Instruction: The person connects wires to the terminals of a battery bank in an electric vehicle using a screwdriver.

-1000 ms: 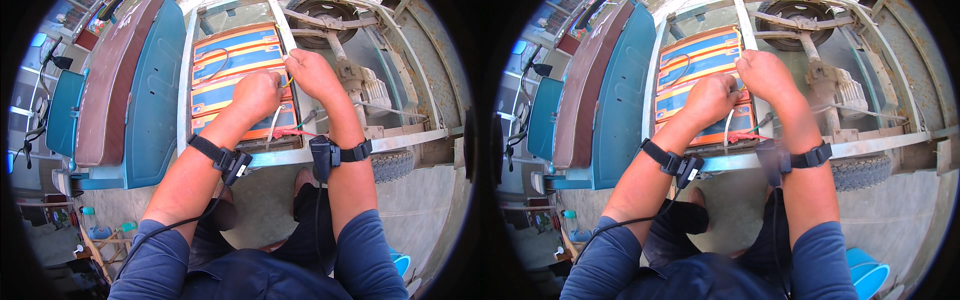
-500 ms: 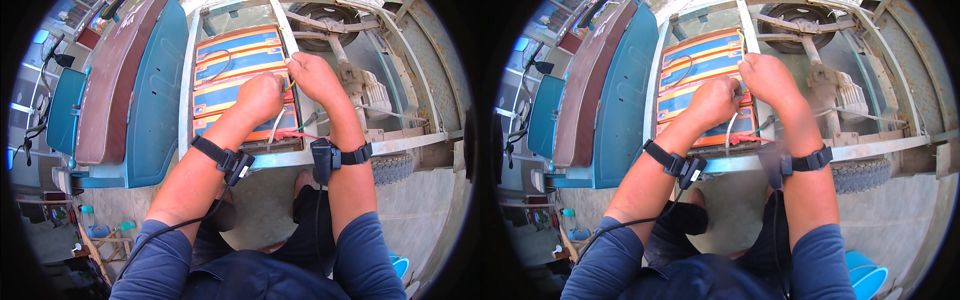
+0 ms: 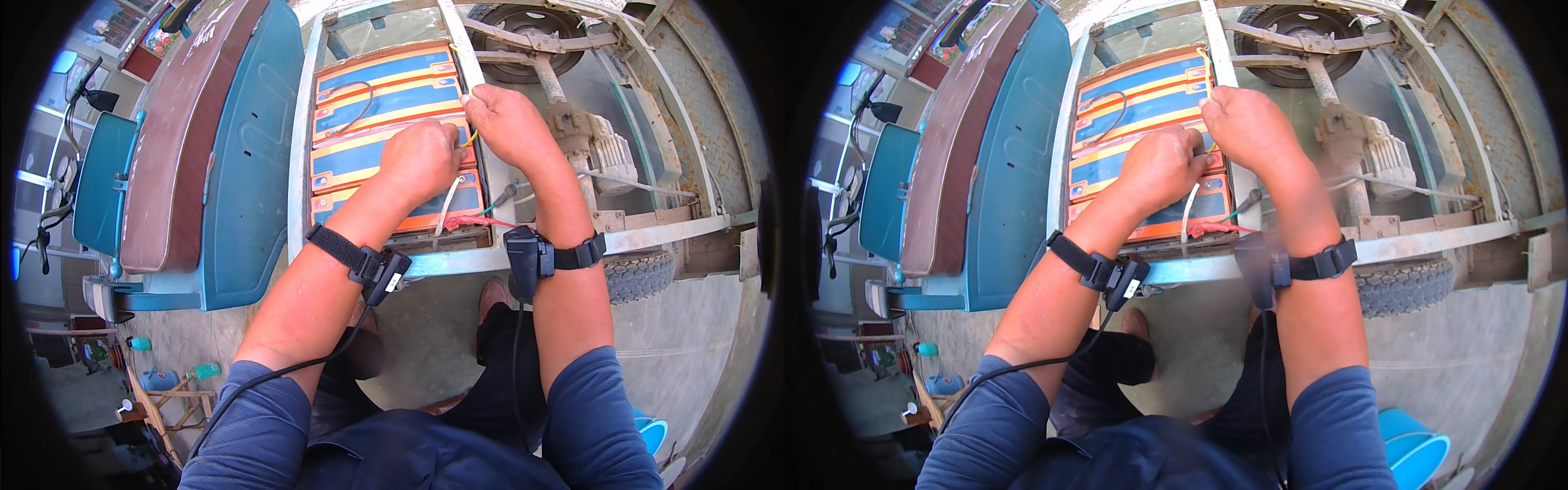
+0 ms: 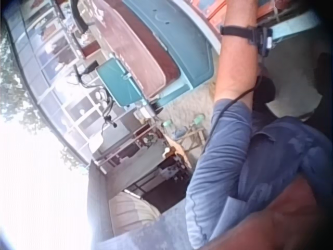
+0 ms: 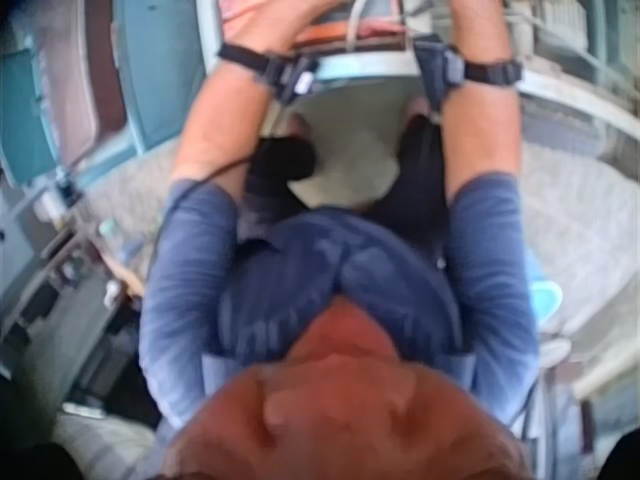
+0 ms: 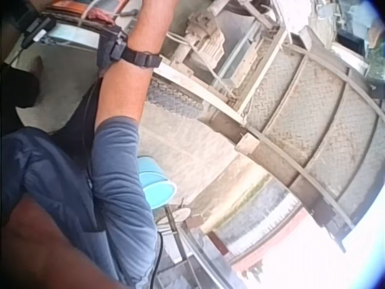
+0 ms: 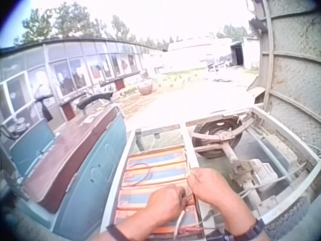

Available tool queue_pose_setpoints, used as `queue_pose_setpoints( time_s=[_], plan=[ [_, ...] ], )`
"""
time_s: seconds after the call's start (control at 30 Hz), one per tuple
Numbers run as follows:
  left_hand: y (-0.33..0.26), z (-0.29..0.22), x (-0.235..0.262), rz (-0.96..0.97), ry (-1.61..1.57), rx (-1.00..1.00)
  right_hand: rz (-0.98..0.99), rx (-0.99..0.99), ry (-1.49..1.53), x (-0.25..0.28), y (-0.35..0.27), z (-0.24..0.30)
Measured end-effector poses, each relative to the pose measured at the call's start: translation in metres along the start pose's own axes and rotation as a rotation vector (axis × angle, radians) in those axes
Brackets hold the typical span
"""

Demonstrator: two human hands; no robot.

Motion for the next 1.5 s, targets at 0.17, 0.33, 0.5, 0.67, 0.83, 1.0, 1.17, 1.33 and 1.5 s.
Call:
queue_pose_setpoints(
  time_s=[0.17,0.33,0.5,0.67,0.83,1.0,1.17,1.33,1.5],
  plan=[
    [-0.001,0.003,-0.001,-0.041,-0.044,-0.044,0.002,0.004,0.002,0.000,0.000,0.000],
    [-0.002,0.002,0.001,-0.004,-0.004,-0.015,0.013,-0.016,-0.001,-0.001,0.001,0.001],
    [-0.001,0.004,0.001,-0.011,-0.054,-0.025,0.042,-0.026,-0.051,0.002,0.002,0.003],
    [-0.002,0.009,-0.002,-0.030,-0.019,-0.060,0.050,-0.043,-0.030,-0.001,0.001,0.005],
    [-0.001,0.004,0.003,0.061,-0.060,-0.035,0.059,-0.057,-0.056,0.001,0.002,0.005],
    [-0.003,0.015,0.029,-0.056,-0.065,-0.060,0.066,-0.057,-0.050,0.001,0.001,0.003],
    [-0.006,0.007,0.104,-0.267,-0.097,-0.088,0.057,-0.053,0.010,0.001,0.000,-0.001],
    [-0.018,-0.014,0.125,-0.691,0.051,-0.281,0.041,-0.039,-0.046,0.000,0.000,0.003],
    [-0.015,-0.024,0.110,-0.778,0.043,-0.350,0.031,-0.076,-0.090,0.002,-0.001,0.009]
  ],
)
Point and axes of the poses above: each hand's wrist, its own y-axis towards the middle knuckle, its own x-axis out of the back of the hand, z = x × y, the point moved 4 cm from there along y, towards the middle knuckle, and after that the axes turned 5 degrees about -x, right-handed, at the moved point
